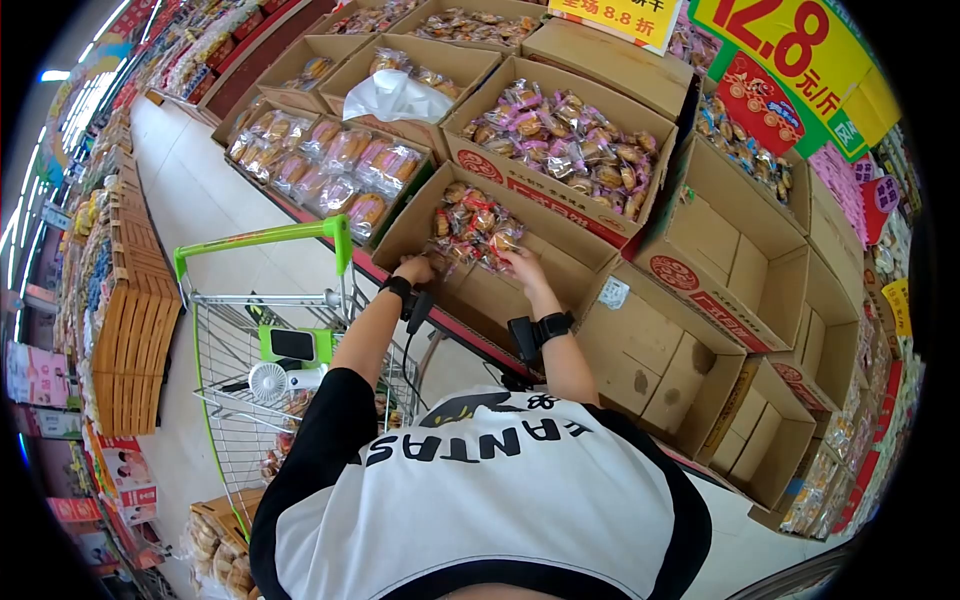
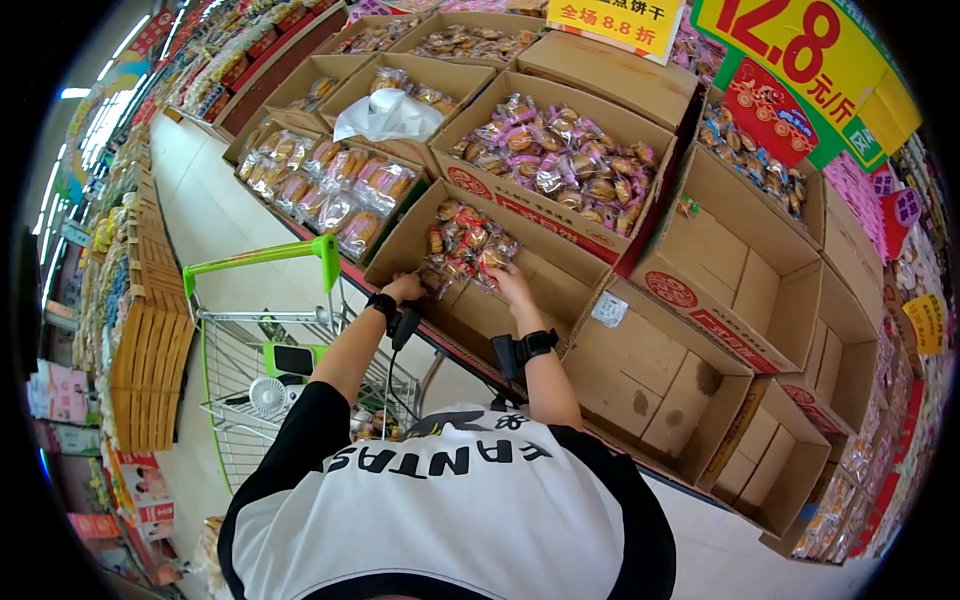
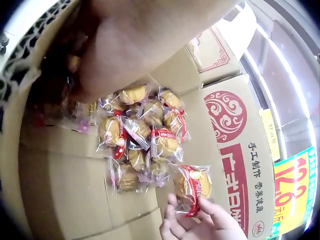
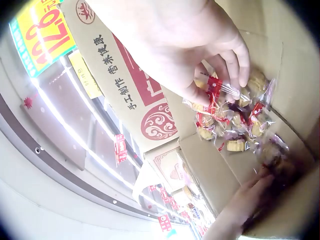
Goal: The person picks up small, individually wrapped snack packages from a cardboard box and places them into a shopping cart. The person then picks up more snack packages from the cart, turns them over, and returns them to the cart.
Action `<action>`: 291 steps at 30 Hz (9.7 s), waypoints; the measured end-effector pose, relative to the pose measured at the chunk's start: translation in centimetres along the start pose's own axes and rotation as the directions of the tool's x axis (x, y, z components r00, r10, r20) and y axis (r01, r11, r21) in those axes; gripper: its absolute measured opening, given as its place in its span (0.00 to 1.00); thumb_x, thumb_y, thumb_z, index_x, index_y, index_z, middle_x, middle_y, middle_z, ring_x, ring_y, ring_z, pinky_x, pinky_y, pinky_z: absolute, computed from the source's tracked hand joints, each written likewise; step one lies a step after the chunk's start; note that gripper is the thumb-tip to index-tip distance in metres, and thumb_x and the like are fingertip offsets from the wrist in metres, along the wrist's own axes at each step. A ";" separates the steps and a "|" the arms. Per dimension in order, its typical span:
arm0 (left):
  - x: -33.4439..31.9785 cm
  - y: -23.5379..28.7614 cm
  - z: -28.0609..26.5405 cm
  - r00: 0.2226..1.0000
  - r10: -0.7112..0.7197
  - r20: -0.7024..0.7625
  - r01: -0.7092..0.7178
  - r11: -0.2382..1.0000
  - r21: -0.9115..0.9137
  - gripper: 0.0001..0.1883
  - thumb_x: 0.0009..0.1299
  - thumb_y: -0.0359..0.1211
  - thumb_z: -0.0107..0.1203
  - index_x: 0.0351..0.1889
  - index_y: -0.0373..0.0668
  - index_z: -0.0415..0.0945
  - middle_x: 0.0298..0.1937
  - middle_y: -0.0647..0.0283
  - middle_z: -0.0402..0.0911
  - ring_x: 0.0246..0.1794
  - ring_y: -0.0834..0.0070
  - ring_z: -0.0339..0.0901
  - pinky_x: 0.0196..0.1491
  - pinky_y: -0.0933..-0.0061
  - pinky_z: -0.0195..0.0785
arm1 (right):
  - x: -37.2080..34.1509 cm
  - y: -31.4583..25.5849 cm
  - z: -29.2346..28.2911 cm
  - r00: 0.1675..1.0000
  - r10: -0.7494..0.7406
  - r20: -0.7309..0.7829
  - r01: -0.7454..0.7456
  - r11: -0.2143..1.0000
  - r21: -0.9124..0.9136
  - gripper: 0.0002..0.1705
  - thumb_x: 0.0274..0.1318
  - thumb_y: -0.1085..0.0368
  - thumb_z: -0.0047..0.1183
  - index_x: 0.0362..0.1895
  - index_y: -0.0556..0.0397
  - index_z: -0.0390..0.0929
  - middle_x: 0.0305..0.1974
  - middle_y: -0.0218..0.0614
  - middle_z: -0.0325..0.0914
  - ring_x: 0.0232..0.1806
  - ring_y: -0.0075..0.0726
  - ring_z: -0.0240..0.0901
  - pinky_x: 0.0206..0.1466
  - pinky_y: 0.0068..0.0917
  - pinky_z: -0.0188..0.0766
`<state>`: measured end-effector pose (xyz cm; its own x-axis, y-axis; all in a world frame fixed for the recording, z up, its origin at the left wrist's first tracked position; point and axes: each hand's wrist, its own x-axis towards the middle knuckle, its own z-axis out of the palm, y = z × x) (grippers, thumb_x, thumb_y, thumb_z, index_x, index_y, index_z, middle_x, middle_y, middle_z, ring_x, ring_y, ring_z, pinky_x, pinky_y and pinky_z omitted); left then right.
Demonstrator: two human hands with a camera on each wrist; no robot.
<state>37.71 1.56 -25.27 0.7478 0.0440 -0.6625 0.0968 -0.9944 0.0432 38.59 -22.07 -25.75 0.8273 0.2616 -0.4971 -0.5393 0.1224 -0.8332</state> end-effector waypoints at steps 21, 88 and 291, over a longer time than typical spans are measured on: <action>1.8 -0.8 1.6 0.997 -0.074 -0.028 0.071 0.993 -0.093 0.23 0.54 0.42 0.44 0.48 0.44 0.67 0.54 0.50 0.60 0.57 0.53 0.51 0.54 0.57 0.49 | 0.9 1.6 -0.2 0.998 0.017 0.059 -0.024 0.993 0.118 0.11 0.44 0.63 0.50 0.34 0.49 0.69 0.25 0.27 0.72 0.23 0.17 0.66 0.23 0.12 0.62; -34.8 -2.5 7.0 0.401 -0.672 -0.622 -0.766 0.126 -0.630 0.19 0.60 0.25 0.44 0.50 0.37 0.60 0.46 0.61 0.66 0.39 0.82 0.67 0.42 0.83 0.60 | -14.2 -1.5 19.6 0.447 0.002 0.895 0.174 0.981 -0.089 0.27 0.42 0.70 0.50 0.50 0.59 0.58 0.29 0.33 0.71 0.27 0.21 0.65 0.31 0.17 0.62; 0.2 9.0 -0.7 0.993 0.071 -0.096 -0.091 -0.082 -0.993 0.12 0.61 0.32 0.40 0.44 0.44 0.63 0.41 0.66 0.66 0.42 0.75 0.64 0.41 0.69 0.62 | -1.5 -1.1 -1.1 0.996 0.021 0.082 -0.023 1.000 0.021 0.11 0.51 0.62 0.40 0.38 0.49 0.70 0.30 0.28 0.72 0.30 0.21 0.68 0.32 0.16 0.64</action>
<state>39.23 -7.35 -24.50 0.8126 -0.0175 -0.5825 0.5763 0.1728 0.7987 38.08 -23.64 -24.36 0.8003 0.3418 -0.4927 -0.5609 0.1361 -0.8166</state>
